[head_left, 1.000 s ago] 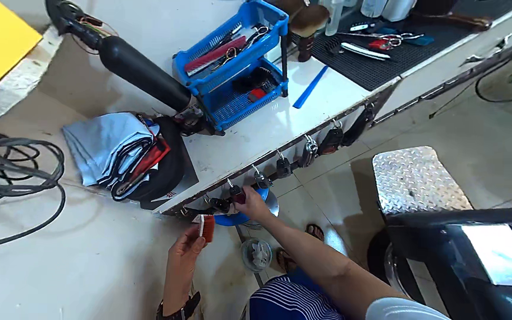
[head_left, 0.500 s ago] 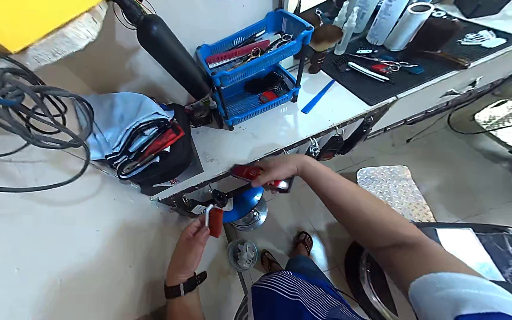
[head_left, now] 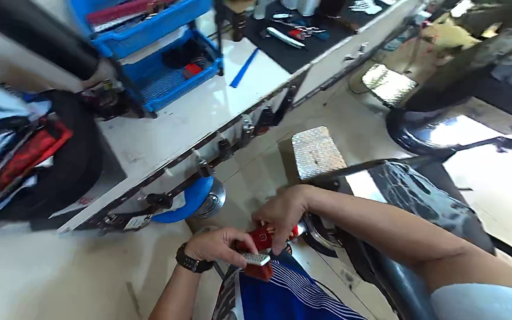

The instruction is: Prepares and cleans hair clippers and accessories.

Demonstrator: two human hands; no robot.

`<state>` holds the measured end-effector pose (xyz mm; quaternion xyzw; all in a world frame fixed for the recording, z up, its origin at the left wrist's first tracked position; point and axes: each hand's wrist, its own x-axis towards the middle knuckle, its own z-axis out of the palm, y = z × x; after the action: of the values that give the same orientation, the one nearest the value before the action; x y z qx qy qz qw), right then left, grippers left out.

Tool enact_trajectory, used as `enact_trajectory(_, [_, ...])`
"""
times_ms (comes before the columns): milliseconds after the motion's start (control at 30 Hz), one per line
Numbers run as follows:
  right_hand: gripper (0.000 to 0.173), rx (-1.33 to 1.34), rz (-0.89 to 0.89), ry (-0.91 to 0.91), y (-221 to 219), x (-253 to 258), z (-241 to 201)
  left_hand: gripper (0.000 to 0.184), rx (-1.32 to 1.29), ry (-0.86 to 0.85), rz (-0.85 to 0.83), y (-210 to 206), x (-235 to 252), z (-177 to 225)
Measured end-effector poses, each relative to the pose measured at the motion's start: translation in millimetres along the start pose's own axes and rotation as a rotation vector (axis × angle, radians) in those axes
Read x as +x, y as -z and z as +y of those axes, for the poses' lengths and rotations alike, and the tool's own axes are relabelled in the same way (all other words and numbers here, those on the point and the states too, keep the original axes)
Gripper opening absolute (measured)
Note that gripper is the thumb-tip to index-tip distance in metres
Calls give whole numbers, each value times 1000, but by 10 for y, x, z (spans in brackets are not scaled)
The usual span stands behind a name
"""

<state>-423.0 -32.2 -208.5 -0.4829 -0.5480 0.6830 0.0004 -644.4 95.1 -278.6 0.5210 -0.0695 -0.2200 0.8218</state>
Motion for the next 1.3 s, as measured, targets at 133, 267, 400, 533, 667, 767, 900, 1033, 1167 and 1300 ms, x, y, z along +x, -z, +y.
enact_trajectory(133, [62,283,112,251,-422,-770,550,26,-168,-74,-267,-238,544,-56])
enact_trajectory(267, [73,727,524,669,-1002,-1242,1143,29,-199,-239,-384,-523,965,18])
enact_trajectory(400, [73,1047,922,1196,-1837,-947,1256,28,-196,-266,-244,-878,1347,-50])
enact_trajectory(533, [67,1208,1420,1226,-2246,-714,1044,29,-125,-209,-83,-1395,1584,-272])
enact_trajectory(667, [67,1391,1331,1260,-2568,-952,1419,29,0,-132,91,-1994,1687,-451])
enact_trajectory(767, [61,1616,1225,1263,-2829,-1108,1706,27,281,-69,332,-2335,1659,-500])
enact_trajectory(900, [72,1780,1169,1208,-3130,-1136,1853,29,637,-16,412,-2804,1761,-579])
enact_trajectory(1033, [70,1836,1170,1163,-3277,-1061,1800,26,982,-14,624,-2896,1962,-575])
enact_trajectory(1167, [71,1899,1133,1168,-3343,-1021,1771,26,903,-13,533,-2890,1946,-506])
enact_trajectory(1300, [77,1875,1044,1137,-3367,-1012,1703,24,1034,46,524,-2876,1964,-431])
